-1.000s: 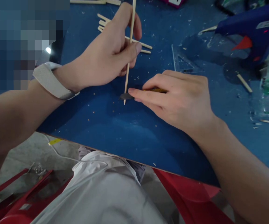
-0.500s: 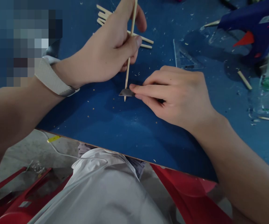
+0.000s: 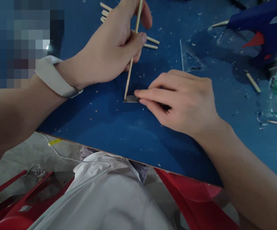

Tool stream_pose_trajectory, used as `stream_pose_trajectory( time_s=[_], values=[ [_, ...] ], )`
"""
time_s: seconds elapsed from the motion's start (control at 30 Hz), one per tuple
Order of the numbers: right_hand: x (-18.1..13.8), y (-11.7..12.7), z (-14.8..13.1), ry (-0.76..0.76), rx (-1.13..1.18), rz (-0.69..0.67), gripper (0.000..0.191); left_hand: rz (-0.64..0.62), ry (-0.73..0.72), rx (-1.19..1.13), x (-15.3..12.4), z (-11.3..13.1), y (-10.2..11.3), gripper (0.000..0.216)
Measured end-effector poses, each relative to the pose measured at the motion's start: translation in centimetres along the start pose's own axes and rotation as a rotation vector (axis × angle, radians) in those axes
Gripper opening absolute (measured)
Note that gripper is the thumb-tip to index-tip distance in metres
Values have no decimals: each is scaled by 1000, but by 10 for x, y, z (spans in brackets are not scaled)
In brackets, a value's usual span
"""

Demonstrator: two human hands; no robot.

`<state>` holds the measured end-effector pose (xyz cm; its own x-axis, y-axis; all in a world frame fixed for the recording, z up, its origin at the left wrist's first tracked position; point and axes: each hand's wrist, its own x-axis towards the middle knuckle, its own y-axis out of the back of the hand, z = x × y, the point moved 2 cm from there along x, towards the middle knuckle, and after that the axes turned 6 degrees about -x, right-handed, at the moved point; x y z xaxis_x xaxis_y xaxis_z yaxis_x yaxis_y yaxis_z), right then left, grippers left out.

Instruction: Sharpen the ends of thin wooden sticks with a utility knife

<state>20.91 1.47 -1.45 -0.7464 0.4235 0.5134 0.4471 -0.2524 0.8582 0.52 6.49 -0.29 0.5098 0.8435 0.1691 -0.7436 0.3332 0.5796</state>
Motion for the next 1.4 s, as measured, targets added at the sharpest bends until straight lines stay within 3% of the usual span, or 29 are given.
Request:
stream_pose_trajectory(
  time_s=[0.13,0.4,0.63,0.9,1.03,1.4],
  values=[
    [1,-1,3,-73,27,67,22,10,41,-29,2,0,0,38],
    [0,-5,-2,-87,-52,-19,15,7,53,-75,1,-2,-1,35],
    [-2,-8,0,23,-47,17,5,29,51,-77,0,-1,0,35],
    [-2,-7,-4,-31,-36,37,20,46,55,-82,0,-3,-4,31],
    [-2,-7,-2,-34,-45,37,17,27,60,-84,0,-3,-3,34],
    [-1,-9,-4,-47,-40,16,9,65,203,-202,1,1,-4,25]
  ],
)
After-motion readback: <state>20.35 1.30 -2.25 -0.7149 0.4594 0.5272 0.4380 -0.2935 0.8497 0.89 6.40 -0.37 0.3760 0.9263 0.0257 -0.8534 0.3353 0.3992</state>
